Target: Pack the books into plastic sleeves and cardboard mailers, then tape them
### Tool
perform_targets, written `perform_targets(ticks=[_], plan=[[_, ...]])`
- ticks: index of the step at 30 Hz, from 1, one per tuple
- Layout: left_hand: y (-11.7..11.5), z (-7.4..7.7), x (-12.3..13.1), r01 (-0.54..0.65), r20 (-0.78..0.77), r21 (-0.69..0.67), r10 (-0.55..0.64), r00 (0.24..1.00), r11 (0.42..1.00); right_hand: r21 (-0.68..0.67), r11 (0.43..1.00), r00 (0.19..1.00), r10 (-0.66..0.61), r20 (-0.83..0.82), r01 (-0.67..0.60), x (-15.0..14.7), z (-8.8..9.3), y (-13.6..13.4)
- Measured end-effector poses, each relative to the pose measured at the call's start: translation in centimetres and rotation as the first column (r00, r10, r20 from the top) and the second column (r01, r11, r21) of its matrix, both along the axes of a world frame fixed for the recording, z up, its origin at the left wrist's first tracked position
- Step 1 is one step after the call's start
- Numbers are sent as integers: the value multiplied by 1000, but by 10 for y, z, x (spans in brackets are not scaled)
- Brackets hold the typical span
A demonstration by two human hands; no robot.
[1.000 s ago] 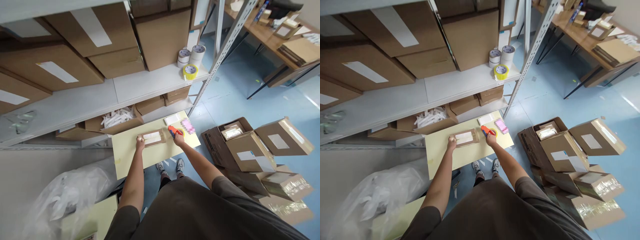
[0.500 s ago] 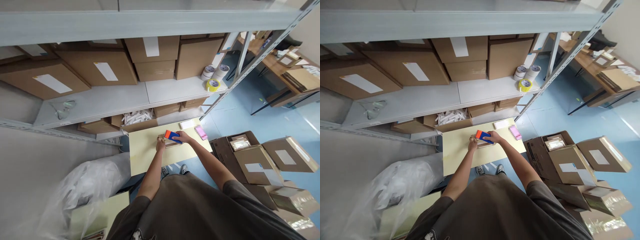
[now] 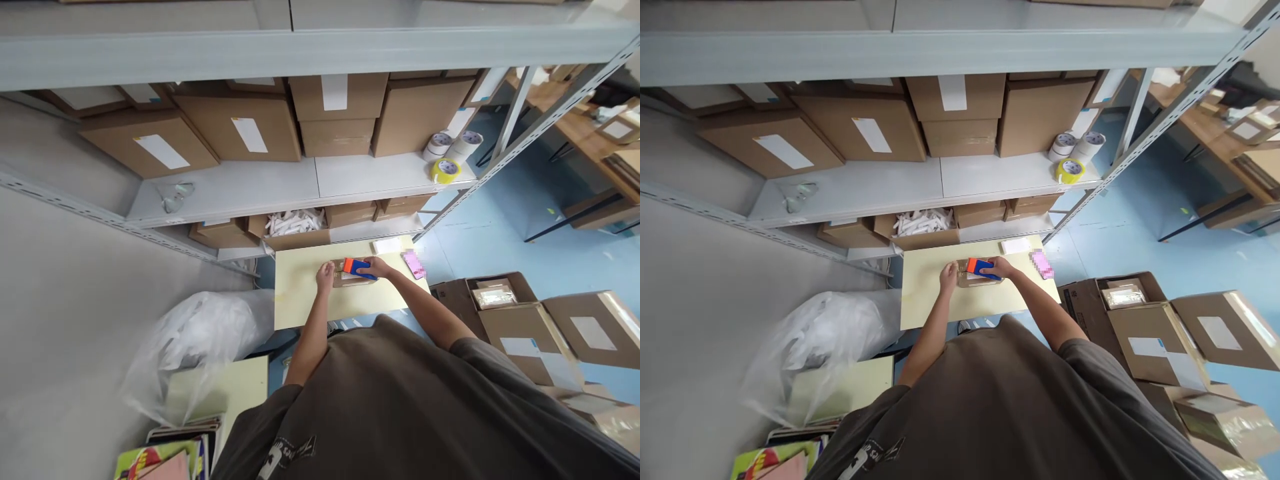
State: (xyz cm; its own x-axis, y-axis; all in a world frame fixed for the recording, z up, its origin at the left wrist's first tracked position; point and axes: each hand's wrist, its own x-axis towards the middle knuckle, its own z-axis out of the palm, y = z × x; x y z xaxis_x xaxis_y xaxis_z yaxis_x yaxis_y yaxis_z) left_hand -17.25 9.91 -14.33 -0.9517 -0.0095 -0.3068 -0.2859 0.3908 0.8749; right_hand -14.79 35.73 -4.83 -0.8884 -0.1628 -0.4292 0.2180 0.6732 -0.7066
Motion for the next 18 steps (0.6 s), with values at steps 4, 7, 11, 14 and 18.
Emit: perform_targets(ticks=[4, 7, 11, 14, 18], plan=[[16, 7, -5, 55, 99, 230, -79, 992, 972, -18, 998, 998, 64, 21, -63, -7, 1, 6], [22, 8, -6, -13, 103, 287, -17, 995, 958, -1, 996, 996, 92, 10, -92, -13, 4, 10], [23, 10, -4, -22, 44, 259, 10, 999, 966, 21, 992, 992, 124, 12, -124, -16, 7, 12], [27, 9, -3, -21, 9, 142, 20, 1000, 990, 36, 989, 989, 144, 25, -145, -18, 9, 13], [26, 6, -3, -59, -2, 48, 60, 998, 997, 55, 982, 984, 178, 28, -179, -19, 6, 19]])
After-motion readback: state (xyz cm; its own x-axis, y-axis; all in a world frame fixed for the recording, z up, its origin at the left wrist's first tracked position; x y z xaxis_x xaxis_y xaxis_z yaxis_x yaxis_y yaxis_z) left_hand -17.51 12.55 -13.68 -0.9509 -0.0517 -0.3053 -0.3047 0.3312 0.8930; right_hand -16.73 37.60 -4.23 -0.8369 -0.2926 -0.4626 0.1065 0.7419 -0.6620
